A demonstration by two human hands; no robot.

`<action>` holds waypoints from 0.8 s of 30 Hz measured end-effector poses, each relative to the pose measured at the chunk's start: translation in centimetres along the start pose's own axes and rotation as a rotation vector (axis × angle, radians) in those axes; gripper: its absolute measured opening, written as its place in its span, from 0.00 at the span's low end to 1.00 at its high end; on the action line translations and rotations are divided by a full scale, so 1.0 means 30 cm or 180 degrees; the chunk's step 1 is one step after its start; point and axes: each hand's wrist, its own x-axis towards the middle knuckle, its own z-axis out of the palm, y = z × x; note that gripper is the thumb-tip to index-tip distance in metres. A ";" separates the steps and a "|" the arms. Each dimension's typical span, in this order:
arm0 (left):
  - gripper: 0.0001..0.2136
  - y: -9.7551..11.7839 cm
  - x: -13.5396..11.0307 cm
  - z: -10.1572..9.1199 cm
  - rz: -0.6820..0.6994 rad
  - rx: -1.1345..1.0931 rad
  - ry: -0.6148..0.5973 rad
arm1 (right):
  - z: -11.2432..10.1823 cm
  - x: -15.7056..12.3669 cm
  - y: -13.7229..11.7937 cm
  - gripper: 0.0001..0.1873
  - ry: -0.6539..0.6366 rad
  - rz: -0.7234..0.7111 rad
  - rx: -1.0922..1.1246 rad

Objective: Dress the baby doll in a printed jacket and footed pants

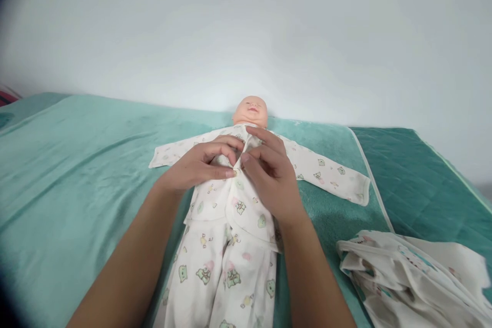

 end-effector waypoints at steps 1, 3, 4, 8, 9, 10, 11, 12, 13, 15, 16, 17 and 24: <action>0.04 0.000 0.001 0.001 -0.0021 -0.0036 0.0010 | 0.000 0.000 0.000 0.11 -0.0050 -0.0054 -0.0064; 0.04 0.002 0.002 0.004 -0.0045 -0.0033 0.0006 | 0.002 0.000 0.003 0.12 -0.0106 -0.0087 -0.0107; 0.04 0.004 0.002 0.005 -0.0052 -0.0006 0.0001 | 0.002 0.000 0.005 0.13 -0.0113 -0.0086 -0.0104; 0.05 0.010 0.004 0.006 -0.0042 0.0149 -0.0001 | 0.001 -0.001 0.016 0.13 -0.0159 -0.0085 -0.0089; 0.05 0.009 0.004 0.005 -0.0019 0.0174 -0.0002 | 0.000 -0.001 0.018 0.13 -0.0168 -0.0088 -0.0088; 0.05 0.009 0.004 0.005 0.0006 0.0194 -0.0011 | 0.000 -0.001 0.018 0.13 -0.0179 -0.0093 -0.0091; 0.05 0.008 0.005 0.005 0.0032 0.0206 -0.0020 | -0.001 -0.001 0.019 0.13 -0.0190 -0.0099 -0.0096; 0.05 0.006 0.005 0.005 0.0058 0.0210 -0.0028 | -0.002 -0.001 0.018 0.13 -0.0205 -0.0111 -0.0100; 0.05 0.005 0.004 0.005 0.0074 0.0202 -0.0026 | -0.002 -0.001 0.018 0.13 -0.0228 -0.0125 -0.0106; 0.05 0.002 0.003 0.005 0.0060 0.0148 0.0008 | -0.003 0.000 0.017 0.13 -0.0276 -0.0176 -0.0125; 0.04 0.001 0.002 0.004 0.0036 0.0114 0.0030 | -0.003 0.000 0.016 0.13 -0.0307 -0.0206 -0.0133; 0.04 0.000 0.001 0.004 0.0009 0.0083 0.0045 | -0.004 0.000 0.016 0.12 -0.0331 -0.0245 -0.0131; 0.04 -0.013 0.003 -0.005 -0.0068 -0.0062 0.0077 | -0.008 -0.002 0.017 0.11 -0.0368 -0.0362 -0.0023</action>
